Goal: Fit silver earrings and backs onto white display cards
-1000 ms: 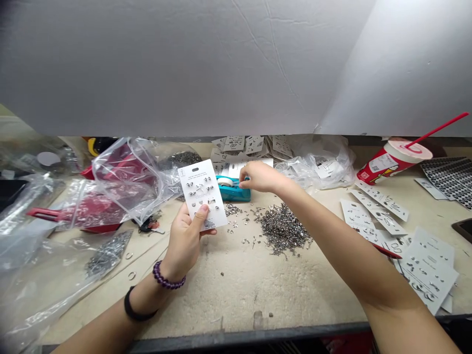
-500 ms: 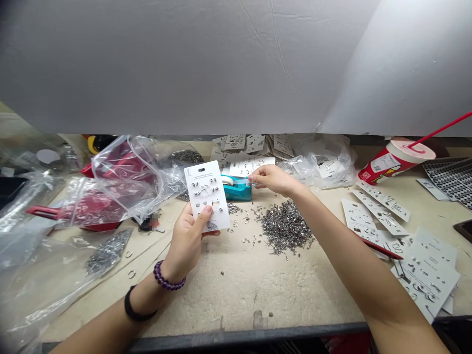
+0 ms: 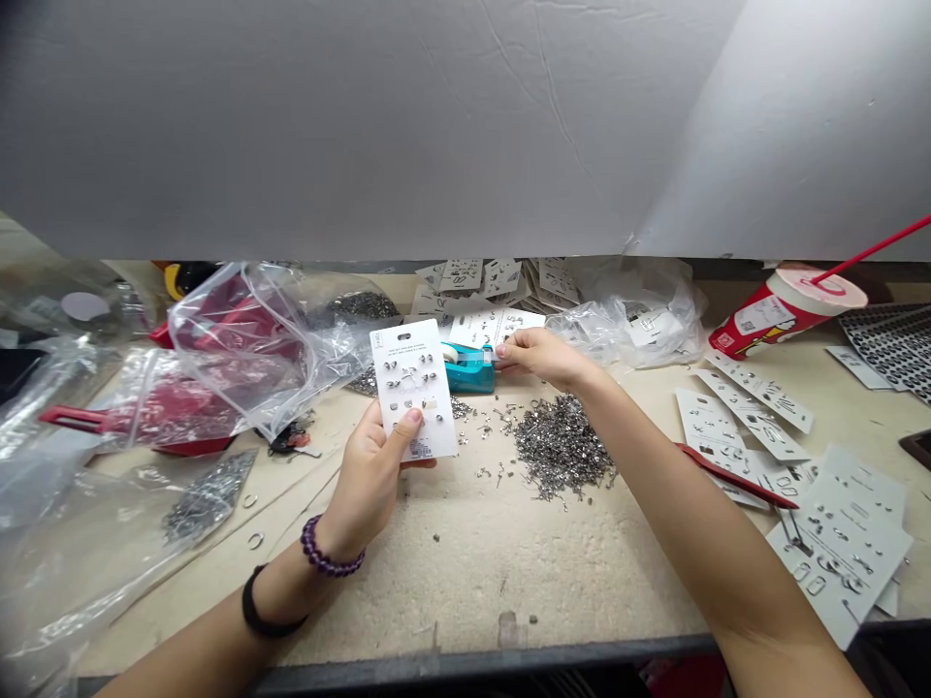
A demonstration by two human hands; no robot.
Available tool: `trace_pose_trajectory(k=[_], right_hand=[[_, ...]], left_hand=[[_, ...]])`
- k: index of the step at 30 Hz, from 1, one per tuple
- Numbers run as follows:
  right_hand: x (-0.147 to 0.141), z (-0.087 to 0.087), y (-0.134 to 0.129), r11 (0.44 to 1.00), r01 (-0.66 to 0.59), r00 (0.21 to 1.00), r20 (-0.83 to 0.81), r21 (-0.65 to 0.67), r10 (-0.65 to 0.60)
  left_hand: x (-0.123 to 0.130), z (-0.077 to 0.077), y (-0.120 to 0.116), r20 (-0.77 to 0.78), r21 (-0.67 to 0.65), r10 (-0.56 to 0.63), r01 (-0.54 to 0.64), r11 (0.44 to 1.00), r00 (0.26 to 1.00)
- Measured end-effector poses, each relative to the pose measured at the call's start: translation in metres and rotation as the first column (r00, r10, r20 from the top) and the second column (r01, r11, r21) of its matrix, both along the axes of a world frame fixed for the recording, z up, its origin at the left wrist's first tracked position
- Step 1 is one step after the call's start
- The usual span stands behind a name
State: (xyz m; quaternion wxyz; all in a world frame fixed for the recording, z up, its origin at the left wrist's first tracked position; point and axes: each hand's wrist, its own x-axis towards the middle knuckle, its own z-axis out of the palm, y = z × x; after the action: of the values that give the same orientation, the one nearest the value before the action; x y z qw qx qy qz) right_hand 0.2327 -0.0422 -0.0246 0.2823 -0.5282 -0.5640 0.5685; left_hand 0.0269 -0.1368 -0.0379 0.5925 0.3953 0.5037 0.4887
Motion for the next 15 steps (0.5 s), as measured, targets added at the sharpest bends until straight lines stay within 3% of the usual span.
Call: trace_pose_trajectory(k=[5,15], right_hand=[[-0.007,-0.012,-0.005,0.993,0.097,0.994,0.043,0.067,-0.1],[-0.016,-0.026,-0.014,0.967,0.248,0.967,0.038,0.059,-0.25]], left_hand=[[0.001,-0.001,-0.002,0.006,-0.006,-0.015,0.015,1.0,1.0],[0.002,-0.003,-0.006,-0.011,0.023,-0.068,0.068,0.997,0.998]])
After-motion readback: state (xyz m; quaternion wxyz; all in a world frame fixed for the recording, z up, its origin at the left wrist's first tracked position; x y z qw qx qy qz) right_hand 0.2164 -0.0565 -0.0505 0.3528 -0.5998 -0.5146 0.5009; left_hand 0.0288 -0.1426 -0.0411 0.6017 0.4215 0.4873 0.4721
